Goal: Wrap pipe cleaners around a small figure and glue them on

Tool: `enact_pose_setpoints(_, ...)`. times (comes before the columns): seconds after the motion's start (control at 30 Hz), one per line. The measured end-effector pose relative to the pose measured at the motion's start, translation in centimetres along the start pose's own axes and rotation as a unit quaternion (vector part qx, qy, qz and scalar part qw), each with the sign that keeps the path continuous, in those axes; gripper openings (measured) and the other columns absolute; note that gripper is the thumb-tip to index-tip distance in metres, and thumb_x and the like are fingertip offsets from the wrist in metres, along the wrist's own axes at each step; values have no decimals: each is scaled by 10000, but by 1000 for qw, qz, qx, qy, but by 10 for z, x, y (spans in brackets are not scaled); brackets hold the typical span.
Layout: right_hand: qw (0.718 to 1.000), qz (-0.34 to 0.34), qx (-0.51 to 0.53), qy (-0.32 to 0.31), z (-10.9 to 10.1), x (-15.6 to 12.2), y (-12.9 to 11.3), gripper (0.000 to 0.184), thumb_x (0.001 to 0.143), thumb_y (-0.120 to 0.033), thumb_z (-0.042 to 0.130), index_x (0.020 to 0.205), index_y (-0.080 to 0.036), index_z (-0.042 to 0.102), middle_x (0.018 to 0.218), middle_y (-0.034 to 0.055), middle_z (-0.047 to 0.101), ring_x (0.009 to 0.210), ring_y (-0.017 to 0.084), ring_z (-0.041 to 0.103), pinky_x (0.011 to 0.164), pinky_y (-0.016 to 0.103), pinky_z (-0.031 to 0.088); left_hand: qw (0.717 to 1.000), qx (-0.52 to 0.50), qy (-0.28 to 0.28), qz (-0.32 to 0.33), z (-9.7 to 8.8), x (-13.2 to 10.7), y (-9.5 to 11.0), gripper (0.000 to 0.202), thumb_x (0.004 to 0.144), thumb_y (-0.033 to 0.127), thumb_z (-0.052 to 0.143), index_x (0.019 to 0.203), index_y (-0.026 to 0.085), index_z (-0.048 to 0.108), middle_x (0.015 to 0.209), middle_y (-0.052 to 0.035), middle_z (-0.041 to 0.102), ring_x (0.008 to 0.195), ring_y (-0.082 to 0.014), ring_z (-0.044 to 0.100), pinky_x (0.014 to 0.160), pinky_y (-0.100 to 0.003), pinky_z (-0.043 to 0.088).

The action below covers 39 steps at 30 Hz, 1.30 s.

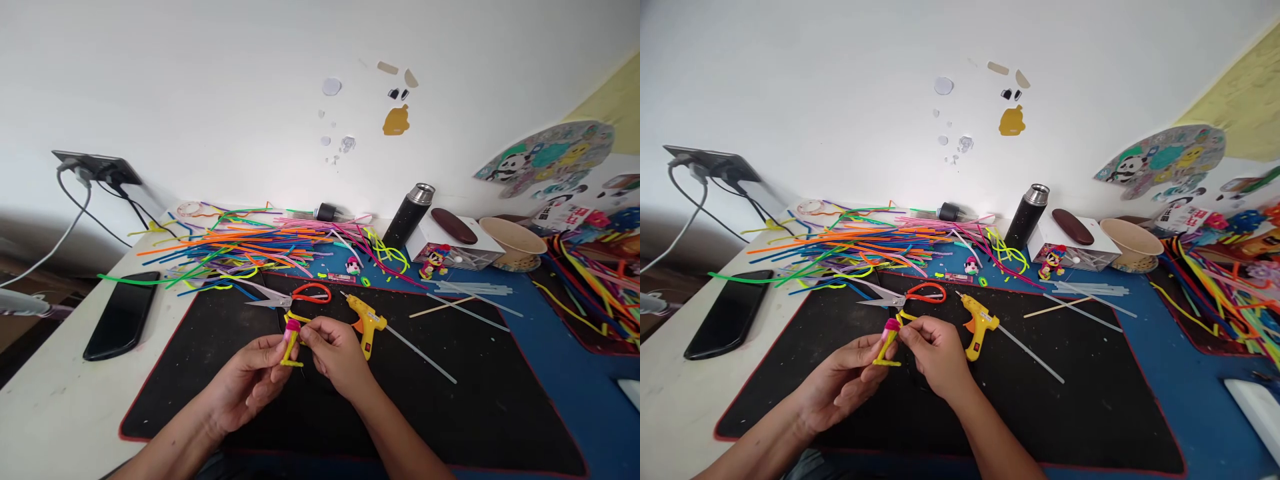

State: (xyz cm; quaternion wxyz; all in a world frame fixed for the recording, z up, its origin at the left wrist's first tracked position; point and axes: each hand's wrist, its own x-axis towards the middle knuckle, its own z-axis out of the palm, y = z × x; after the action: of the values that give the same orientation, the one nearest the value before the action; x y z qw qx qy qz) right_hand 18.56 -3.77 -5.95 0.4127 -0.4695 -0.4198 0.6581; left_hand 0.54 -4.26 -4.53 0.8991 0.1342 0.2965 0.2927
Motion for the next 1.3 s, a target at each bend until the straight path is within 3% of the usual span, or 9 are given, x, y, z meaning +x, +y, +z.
enact_pose_setpoints(0.27, 991, 58, 108, -53, -2, -3, -3, 519, 723, -648, 871, 775, -191, 631, 406, -136, 408, 319, 33, 251, 346, 193, 192, 996, -41, -69, -30, -1, 1, -5, 259, 769, 305, 907, 833, 115, 743, 539, 24, 581, 294, 10, 290, 279, -102, 225)
enact_pose_setpoints(0.57, 977, 67, 162, -122, -10, -1, -3, 453, 863, -521, 828, 1113, -145, 786, 436, -119, 450, 335, 22, 264, 360, 176, 184, 983, -90, -154, -49, -8, 16, -3, 197, 825, 239, 844, 814, 78, 730, 528, 37, 538, 288, 1, 243, 248, -105, 236)
enact_pose_setpoints(0.7, 967, 52, 200, -146, -11, 4, -1, 418, 886, -496, 817, 1130, -157, 807, 398, -122, 434, 310, 17, 243, 354, 171, 175, 973, -130, -185, -40, -7, 23, -4, 151, 877, 204, 782, 832, 73, 722, 542, 55, 500, 292, -1, 221, 248, -108, 239)
enact_pose_setpoints(0.83, 968, 46, 226, -102, -11, 8, -1, 371, 851, -479, 850, 1026, -153, 826, 441, -102, 492, 311, 2, 230, 342, 168, 146, 983, -111, -140, -31, -5, 31, -3, 177, 852, 230, 810, 871, 68, 739, 551, 46, 525, 309, 0, 296, 277, -97, 258)
enact_pose_setpoints(0.93, 973, 42, 222, -47, -12, 9, -1, 399, 771, -485, 905, 971, -151, 822, 605, -52, 629, 326, -18, 262, 335, 168, 141, 998, -10, -58, -7, -7, 34, 0, 295, 859, 343, 814, 883, 57, 750, 613, -22, 639, 344, -19, 421, 315, -103, 307)
enact_pose_setpoints(1.03, 983, 41, 180, -16, -16, 8, -1, 438, 748, -494, 913, 992, -146, 808, 520, -78, 573, 320, 1, 276, 334, 170, 151, 991, 129, 0, 39, -6, 30, 7, 472, 917, 539, 710, 897, 68, 738, 698, -85, 705, 395, -71, 518, 356, -153, 391)
enact_pose_setpoints(1.1, 988, 39, 146, -2, -17, 8, -1, 455, 760, -506, 897, 1007, -138, 794, 425, -106, 492, 315, 20, 272, 332, 172, 160, 971, 229, 20, 69, -3, 25, 12, 557, 914, 649, 653, 993, 102, 723, 765, -88, 723, 464, -119, 581, 401, -198, 449)
enact_pose_setpoints(1.17, 992, 34, 123, 9, -16, 8, -1, 471, 758, -528, 887, 990, -133, 778, 400, -116, 462, 315, 28, 268, 332, 176, 171, 931, 347, 39, 104, 3, 18, 16, 575, 891, 676, 663, 1084, 137, 703, 820, -69, 728, 535, -143, 602, 462, -228, 479)
enact_pose_setpoints(1.3, 994, 18, 102, 21, -11, 11, -2, 502, 734, -578, 878, 942, -140, 748, 442, -115, 479, 314, 26, 284, 326, 183, 187, 778, 590, 118, 181, 16, 10, 18, 397, 886, 545, 733, 1055, 185, 732, 842, -32, 739, 684, -172, 605, 622, -255, 460)
